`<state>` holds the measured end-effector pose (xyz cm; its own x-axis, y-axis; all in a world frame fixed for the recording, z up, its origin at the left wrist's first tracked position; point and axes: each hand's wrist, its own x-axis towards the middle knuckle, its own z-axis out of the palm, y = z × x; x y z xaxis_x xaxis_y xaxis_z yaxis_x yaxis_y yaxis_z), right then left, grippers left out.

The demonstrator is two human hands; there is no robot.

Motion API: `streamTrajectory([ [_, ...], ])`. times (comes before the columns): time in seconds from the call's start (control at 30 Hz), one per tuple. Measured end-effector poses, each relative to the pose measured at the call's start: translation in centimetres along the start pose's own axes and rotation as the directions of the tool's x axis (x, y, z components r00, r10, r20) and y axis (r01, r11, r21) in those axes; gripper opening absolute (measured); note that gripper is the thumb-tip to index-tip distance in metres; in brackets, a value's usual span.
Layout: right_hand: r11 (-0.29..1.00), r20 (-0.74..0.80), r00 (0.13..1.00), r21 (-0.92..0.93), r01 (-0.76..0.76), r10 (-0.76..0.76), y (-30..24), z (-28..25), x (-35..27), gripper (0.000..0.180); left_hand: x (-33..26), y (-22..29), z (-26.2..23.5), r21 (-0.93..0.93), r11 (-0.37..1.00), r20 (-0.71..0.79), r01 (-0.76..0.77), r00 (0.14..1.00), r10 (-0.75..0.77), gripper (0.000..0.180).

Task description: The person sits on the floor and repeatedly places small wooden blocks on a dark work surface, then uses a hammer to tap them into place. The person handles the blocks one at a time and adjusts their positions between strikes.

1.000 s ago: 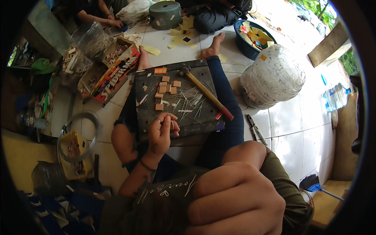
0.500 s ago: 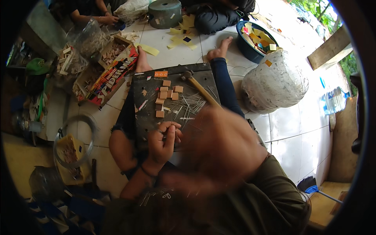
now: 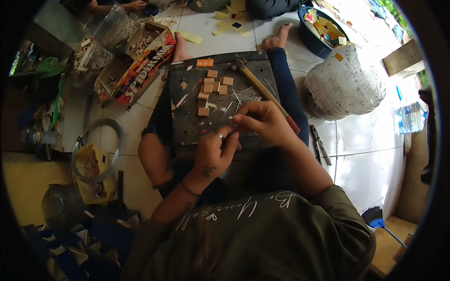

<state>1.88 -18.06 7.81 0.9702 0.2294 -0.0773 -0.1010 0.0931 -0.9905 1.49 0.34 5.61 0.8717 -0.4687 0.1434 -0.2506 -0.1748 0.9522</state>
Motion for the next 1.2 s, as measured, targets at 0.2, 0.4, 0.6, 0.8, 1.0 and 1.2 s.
streamTrajectory([
  [0.2, 0.99, -0.054, 0.995, -0.104, -0.09, 0.085, -0.4, 0.0, -0.2, 0.025, 0.1, -0.3, 0.2, -0.267, 0.95, 0.153, 0.162, 0.98, -0.125, 0.027],
  [0.4, 0.992, -0.045, 0.996, -0.096, -0.082, 0.078, 0.4, 0.1, -0.7, 0.031, 0.0, -0.8, 0.3, -0.088, 0.996, 0.11, -0.019, 0.994, 0.029, 0.026],
  [0.6, 0.996, -0.006, 0.999, -0.077, -0.054, 0.053, 1.1, 0.5, -1.1, 0.031, -0.6, -2.1, 0.1, -0.046, 0.992, 0.111, -0.121, 0.986, 0.126, 0.025],
  [0.8, 0.939, -0.07, 0.992, -0.337, 0.072, -0.101, 1.0, 0.8, -1.2, 0.03, -0.2, -2.2, 0.1, 0.061, 0.98, 0.076, -0.187, 0.98, 0.182, 0.02],
  [1.0, 0.645, -0.146, 0.924, -0.754, 0.128, -0.354, 1.3, -0.2, -1.7, 0.03, -0.1, -1.7, -1.1, 0.149, 0.974, 0.145, -0.169, 0.978, 0.147, 0.014],
  [1.2, 0.099, -0.35, 0.899, -0.937, -0.335, -0.265, 3.0, -4.2, -4.3, 0.038, -0.5, -2.9, 0.0, 0.463, 0.85, -0.096, -0.251, 0.939, 0.33, 0.011],
])
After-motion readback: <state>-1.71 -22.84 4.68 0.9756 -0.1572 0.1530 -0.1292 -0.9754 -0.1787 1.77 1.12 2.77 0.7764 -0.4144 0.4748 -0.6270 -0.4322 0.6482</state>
